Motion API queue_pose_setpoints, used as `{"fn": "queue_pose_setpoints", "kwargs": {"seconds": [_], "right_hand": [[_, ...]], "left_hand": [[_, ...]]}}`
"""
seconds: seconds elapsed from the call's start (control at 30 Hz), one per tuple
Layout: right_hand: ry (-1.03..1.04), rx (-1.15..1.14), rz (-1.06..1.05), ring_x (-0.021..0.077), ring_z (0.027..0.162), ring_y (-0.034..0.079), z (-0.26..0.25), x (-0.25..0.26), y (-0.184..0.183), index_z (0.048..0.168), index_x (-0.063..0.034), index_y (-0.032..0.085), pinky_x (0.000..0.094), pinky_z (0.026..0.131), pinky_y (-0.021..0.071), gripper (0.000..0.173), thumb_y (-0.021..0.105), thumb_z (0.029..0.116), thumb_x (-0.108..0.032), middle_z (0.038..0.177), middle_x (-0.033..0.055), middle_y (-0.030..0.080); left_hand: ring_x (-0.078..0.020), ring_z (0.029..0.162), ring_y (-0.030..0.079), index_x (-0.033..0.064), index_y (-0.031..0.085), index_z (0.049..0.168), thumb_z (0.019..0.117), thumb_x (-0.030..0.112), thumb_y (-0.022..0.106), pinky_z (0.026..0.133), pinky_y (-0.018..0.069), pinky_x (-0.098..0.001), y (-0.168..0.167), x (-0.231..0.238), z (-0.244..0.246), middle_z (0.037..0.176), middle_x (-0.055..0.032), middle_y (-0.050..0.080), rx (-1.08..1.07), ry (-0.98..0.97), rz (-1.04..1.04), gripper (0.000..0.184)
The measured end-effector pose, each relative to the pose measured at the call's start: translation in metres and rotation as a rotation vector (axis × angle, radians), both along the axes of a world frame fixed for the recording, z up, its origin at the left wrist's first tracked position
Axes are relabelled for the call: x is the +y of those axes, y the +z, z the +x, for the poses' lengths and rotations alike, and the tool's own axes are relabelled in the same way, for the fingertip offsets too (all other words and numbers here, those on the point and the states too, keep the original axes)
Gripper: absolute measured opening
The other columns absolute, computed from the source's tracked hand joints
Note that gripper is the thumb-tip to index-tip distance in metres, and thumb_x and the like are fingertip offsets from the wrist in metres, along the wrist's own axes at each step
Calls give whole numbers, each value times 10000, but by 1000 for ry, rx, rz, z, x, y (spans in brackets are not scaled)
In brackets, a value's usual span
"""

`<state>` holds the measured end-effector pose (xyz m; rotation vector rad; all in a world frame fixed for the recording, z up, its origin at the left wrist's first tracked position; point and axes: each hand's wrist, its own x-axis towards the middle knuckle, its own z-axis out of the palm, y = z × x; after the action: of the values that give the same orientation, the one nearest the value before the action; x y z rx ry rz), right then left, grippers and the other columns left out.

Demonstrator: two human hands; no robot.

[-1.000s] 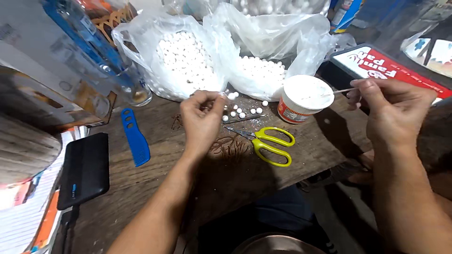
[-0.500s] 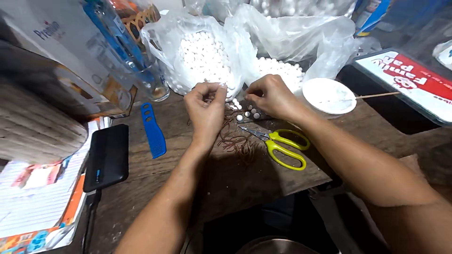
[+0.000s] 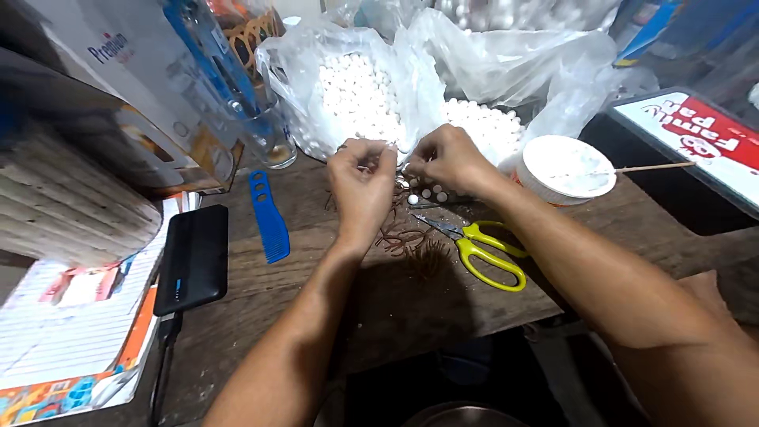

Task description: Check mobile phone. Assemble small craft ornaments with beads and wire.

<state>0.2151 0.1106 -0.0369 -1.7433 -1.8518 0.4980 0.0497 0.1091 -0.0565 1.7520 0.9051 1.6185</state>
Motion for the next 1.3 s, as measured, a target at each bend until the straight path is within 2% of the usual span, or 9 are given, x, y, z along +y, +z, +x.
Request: {"fn": "queue_pose_setpoints", "kwargs": {"seconds": [0.07, 0.1, 0.2, 0.3, 0.5, 0.77, 0.83, 0.97, 1.3], "right_hand": [[11, 306, 99, 86, 672, 633, 6, -12, 0, 908, -10, 713, 291, 666, 555, 88, 770, 866, -63, 778, 33, 673], [11, 509, 106, 44, 637, 653, 6, -18, 1, 916, -7, 685, 231, 650, 587, 106, 755, 842, 23, 746, -1, 676], [5, 947, 55, 81, 660, 696, 6, -34, 0, 993, -5, 646, 248, 687, 625, 236, 642, 844, 178, 756, -3, 690], [49, 1100, 51, 84, 698, 710, 8, -38, -3, 995, -4, 693, 244, 709, 623, 249, 579, 875, 182, 787, 5, 723], [108, 1165, 33, 95, 763, 729, 12, -38, -7, 1004, 1, 715, 245, 750, 625, 254, 524, 924, 149, 866, 26, 748], [98, 1016, 197, 54, 691, 691, 8, -43, -7, 964, -21, 728, 219, 678, 614, 228, 664, 830, 152, 833, -11, 729], [109, 1011, 192, 61, 697, 702, 8, -44, -7, 965, -18, 731, 228, 697, 621, 225, 668, 827, 147, 836, -6, 739], [151, 1014, 173, 84, 733, 726, 9, -44, -9, 998, 18, 748, 248, 738, 628, 230, 641, 847, 155, 828, 25, 757], [127, 978, 191, 58, 718, 708, 7, -44, -10, 974, -3, 750, 229, 715, 617, 228, 652, 843, 156, 833, 2, 750]], "left_hand": [[63, 689, 542, -27, 693, 868, 917, -2, 655, 642, 451, -88, -1, 0, 1, 773, 8, 601, 7, 9, 10, 67], [61, 685, 538, -27, 697, 870, 916, 1, 656, 636, 446, -87, -2, -1, 1, 772, 8, 595, 15, 10, 16, 68], [23, 669, 529, -11, 683, 898, 959, 43, 640, 603, 439, -102, -6, -7, -1, 818, -18, 573, 91, -31, 35, 92], [14, 669, 536, 0, 686, 893, 960, 42, 644, 588, 443, -97, -11, -10, -1, 833, -30, 564, 117, -41, 52, 90], [17, 684, 538, -6, 699, 895, 947, 31, 658, 581, 431, -90, -12, -10, 2, 836, -37, 573, 132, -37, 70, 76], [9, 693, 562, 5, 702, 875, 937, 37, 661, 593, 454, -97, -14, -11, 2, 838, -45, 584, 169, -29, 96, 81], [-4, 717, 568, -10, 708, 869, 924, 26, 670, 631, 468, -110, -16, -10, 3, 827, -50, 585, 165, -30, 115, 76], [-18, 670, 564, 36, 683, 820, 900, 47, 677, 571, 461, -132, -15, -13, 1, 812, -37, 588, 232, -12, 168, 81], [-103, 731, 562, 34, 687, 794, 878, 62, 688, 639, 449, -213, -17, -10, 4, 787, -56, 565, 292, 76, 314, 89]]}}
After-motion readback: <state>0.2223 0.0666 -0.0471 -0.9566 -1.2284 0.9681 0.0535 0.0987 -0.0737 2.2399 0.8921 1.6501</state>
